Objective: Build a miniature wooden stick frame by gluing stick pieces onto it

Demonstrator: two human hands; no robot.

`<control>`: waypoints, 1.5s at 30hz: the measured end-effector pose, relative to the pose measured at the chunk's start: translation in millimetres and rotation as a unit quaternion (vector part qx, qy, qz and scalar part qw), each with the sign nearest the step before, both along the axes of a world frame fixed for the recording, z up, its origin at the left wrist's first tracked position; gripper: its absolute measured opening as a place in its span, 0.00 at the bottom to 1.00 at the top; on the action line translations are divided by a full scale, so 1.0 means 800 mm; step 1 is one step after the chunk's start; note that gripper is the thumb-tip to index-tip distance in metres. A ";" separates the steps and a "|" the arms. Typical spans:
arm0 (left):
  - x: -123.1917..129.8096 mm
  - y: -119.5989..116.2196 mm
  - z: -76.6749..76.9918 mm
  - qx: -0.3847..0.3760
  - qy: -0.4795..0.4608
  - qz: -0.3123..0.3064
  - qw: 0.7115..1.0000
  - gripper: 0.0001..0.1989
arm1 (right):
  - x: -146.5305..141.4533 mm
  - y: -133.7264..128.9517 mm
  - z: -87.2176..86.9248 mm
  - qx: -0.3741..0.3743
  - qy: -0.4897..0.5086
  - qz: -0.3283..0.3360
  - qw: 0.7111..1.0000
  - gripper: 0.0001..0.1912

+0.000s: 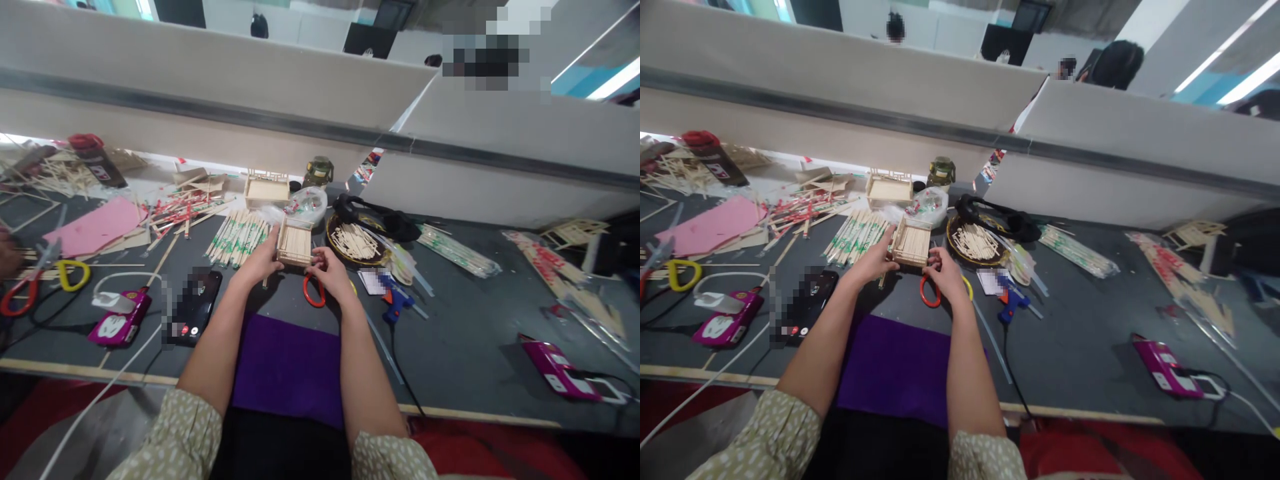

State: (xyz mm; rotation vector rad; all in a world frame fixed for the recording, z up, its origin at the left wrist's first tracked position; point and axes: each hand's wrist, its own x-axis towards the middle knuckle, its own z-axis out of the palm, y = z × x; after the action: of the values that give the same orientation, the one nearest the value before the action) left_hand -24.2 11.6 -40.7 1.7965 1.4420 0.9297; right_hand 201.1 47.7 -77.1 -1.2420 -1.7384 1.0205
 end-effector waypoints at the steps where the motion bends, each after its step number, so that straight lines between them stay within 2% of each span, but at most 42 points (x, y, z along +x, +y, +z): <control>1: 0.002 0.000 0.000 -0.003 -0.005 -0.005 1.000 0.56 | -0.001 0.001 -0.001 0.004 0.001 -0.004 1.000 0.21; 5: 0.008 0.001 -0.003 -0.037 -0.053 -0.018 0.998 0.60 | -0.001 0.005 -0.004 0.027 -0.015 -0.023 0.999 0.20; 8: 0.011 0.004 -0.008 -0.075 -0.085 0.000 0.994 0.61 | -0.001 0.006 -0.006 0.034 -0.027 -0.033 0.999 0.20; 12: 0.011 0.009 -0.015 -0.086 -0.101 0.019 0.991 0.61 | 0.002 0.008 -0.007 0.034 -0.030 -0.034 0.998 0.23; 16: 0.010 0.008 -0.021 -0.093 -0.104 0.045 0.989 0.61 | 0.006 0.010 -0.005 0.056 0.011 -0.060 0.997 0.28; 18: 0.011 0.007 -0.024 -0.090 -0.120 0.067 0.986 0.60 | 0.007 0.010 -0.002 0.073 0.053 -0.084 0.992 0.28; 21: 0.015 0.005 -0.031 -0.080 -0.170 0.092 0.978 0.58 | 0.003 0.005 0.014 0.103 0.119 -0.126 0.980 0.21; 25: 0.018 0.006 -0.043 -0.064 -0.198 0.121 0.971 0.53 | -0.001 -0.026 0.063 0.157 0.229 -0.176 0.944 0.12; 26: 0.018 0.006 -0.046 -0.058 -0.197 0.130 0.970 0.51 | 0.001 -0.040 0.078 0.158 0.269 -0.163 0.936 0.11; 27: 0.018 0.007 -0.048 -0.051 -0.196 0.140 0.969 0.50 | 0.004 -0.055 0.094 0.159 0.318 -0.118 0.927 0.11; 30: 0.017 0.007 -0.052 -0.023 -0.194 0.176 0.965 0.44 | 0.016 -0.100 0.132 0.168 0.408 0.125 0.889 0.11; 32: 0.017 0.006 -0.052 0.004 -0.189 0.201 0.961 0.40 | 0.022 -0.120 0.144 0.188 0.431 0.247 0.847 0.06; 33: 0.018 0.005 -0.052 0.018 -0.184 0.214 0.959 0.38 | 0.023 -0.124 0.145 0.186 0.430 0.270 0.841 0.04; 34: 0.020 0.003 -0.052 0.033 -0.179 0.226 0.957 0.35 | 0.021 -0.125 0.142 0.174 0.418 0.262 0.852 0.04; 35: 0.022 0.002 -0.053 0.044 -0.173 0.237 0.955 0.32 | 0.018 -0.122 0.138 0.153 0.398 0.231 0.875 0.04; 37: 0.026 -0.002 -0.055 0.060 -0.164 0.251 0.952 0.28 | 0.010 -0.108 0.121 0.095 0.331 0.123 0.931 0.05; 39: 0.031 -0.006 -0.059 0.072 -0.158 0.257 0.951 0.26 | 0.001 -0.087 0.099 0.045 0.257 0.016 0.965 0.08; 42: 0.039 -0.011 -0.066 0.090 -0.157 0.248 0.952 0.29 | -0.007 -0.057 0.061 0.019 0.164 -0.121 0.979 0.13; 45: 0.047 -0.017 -0.068 0.063 -0.173 0.244 0.952 0.30 | -0.010 -0.040 0.025 0.003 0.088 -0.186 0.979 0.16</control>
State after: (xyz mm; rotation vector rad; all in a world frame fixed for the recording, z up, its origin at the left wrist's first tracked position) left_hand 13.3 -1.7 -95.2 1.2826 1.6458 1.5325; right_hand 193.3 16.0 -56.8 -1.3651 -1.3112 0.8727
